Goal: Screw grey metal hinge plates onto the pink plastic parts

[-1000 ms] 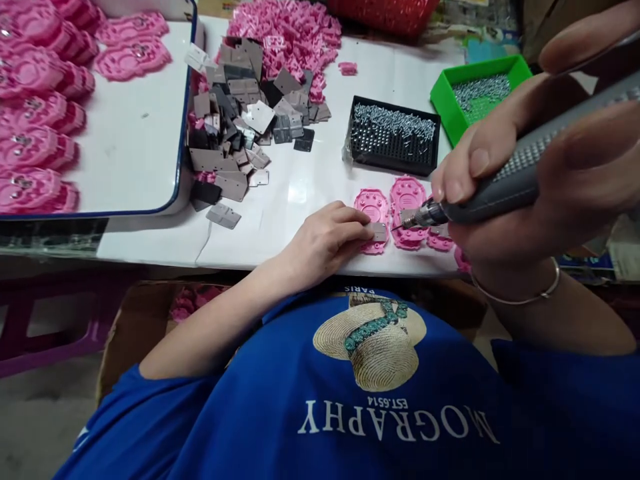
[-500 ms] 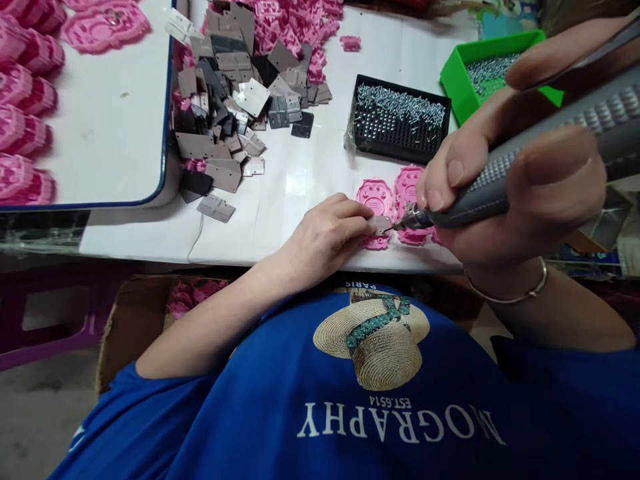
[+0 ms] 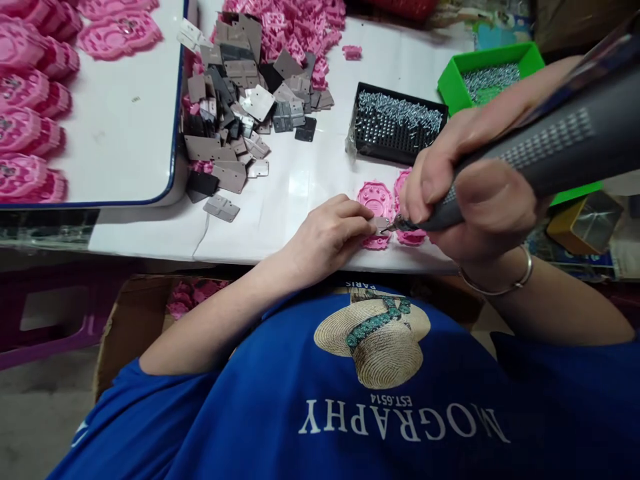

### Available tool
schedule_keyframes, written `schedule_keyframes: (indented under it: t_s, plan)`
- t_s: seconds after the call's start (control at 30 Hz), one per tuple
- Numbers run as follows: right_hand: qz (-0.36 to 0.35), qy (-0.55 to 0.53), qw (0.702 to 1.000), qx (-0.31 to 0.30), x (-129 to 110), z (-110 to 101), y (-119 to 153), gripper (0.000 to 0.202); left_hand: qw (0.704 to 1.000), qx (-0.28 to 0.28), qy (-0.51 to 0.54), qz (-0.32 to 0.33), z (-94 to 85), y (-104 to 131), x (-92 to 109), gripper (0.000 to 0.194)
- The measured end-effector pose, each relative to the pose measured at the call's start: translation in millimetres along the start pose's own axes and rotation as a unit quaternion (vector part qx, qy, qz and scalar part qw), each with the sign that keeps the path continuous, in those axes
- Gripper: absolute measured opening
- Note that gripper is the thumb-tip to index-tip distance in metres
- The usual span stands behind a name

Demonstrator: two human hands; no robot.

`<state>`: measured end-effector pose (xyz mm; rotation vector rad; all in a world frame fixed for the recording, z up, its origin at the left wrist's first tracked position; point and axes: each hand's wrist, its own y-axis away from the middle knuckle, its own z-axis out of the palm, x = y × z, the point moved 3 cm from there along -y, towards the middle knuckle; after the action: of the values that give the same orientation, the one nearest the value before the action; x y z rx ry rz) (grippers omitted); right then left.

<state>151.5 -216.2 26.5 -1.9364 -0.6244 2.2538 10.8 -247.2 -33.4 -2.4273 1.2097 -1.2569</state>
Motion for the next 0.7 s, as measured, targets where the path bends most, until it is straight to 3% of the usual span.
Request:
schedule_keyframes:
  t_s: [0.1, 0.2, 0.3, 0.4, 0.47, 0.6, 0.7]
  plan:
    - [-0.068, -0.036, 0.996, 0.045, -2.5, -0.3, 2.6, 0.027, 1.0, -0.009, -0.001, -0.006, 0.1, -0.3, -0.4, 0.017]
    - [-0.065, -0.059, 0.995, 0.041, -12.3, -1.6, 2.6, 0.026, 1.0, -0.01, -0.002, -0.002, -0.9, 1.0, -1.2, 0.016]
    - [-0.116, -0.023, 0.989, 0.094, -32.7, -18.8, -4.7, 0.027, 1.0, -0.01, -0.002, 0.006, -2.0, 2.8, -1.1, 0.015]
    - [-0.215, 0.058, 0.957, 0.184, -52.2, -57.7, -16.9, 0.022, 1.0, -0.002, 0.003, 0.012, -4.4, 2.8, -0.3, 0.014]
    - [-0.246, 0.112, 0.934, 0.232, -56.5, -92.6, -25.7, 0.019, 1.0, -0.007, 0.002, 0.011, -5.7, 1.6, 0.0, 0.015]
    - [-0.231, 0.172, 0.909, 0.302, -42.6, -162.3, -38.8, 0.028, 1.0, -0.007, 0.009, 0.001, -8.4, -1.7, 1.0, 0.015]
    - [-0.216, 0.178, 0.903, 0.326, -23.8, -192.9, -43.9, 0.033, 1.0, -0.013, 0.004, -0.002, -8.8, -3.7, 2.4, 0.015]
